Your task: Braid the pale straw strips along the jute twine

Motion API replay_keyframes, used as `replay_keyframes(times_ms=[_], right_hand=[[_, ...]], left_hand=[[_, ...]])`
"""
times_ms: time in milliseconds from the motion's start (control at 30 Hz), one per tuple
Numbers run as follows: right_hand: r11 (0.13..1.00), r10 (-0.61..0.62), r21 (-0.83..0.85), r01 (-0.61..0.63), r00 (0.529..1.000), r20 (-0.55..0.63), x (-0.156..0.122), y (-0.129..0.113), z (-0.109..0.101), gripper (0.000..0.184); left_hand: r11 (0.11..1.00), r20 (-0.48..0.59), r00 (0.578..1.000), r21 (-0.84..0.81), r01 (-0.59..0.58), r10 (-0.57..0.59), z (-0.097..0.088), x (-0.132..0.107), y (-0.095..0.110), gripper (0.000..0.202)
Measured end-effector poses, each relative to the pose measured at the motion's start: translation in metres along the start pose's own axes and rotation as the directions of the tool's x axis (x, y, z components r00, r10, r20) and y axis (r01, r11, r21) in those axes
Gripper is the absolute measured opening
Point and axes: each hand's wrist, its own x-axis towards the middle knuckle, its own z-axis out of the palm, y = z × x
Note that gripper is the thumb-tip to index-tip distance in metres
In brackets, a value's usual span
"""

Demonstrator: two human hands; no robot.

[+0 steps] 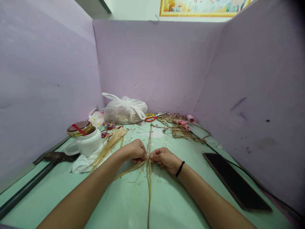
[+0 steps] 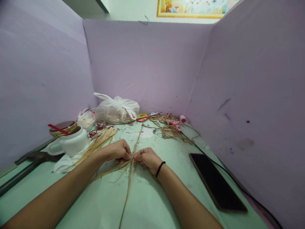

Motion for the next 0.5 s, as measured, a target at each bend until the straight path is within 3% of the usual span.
replay_keyframes(times_ms=[267, 500], right_hand=[[1.000, -0.010, 0.019, 0.009, 1.000, 0.014, 0.0005, 0.0012, -0.0012, 0.008], [1.000, -0.002, 0.015, 0.002, 1.000, 0.021, -0.0006, -0.0015, -0.0003, 0.010]], left_hand=[[1.000, -0.029, 1.000, 0.006, 0.005, -0.005, 0.0049, 0.0013, 0.0006, 0.005], [0.996, -0.075, 0.997, -0.094, -0.008, 0.000, 0.0014, 0.0014, 0.0012, 0.006]])
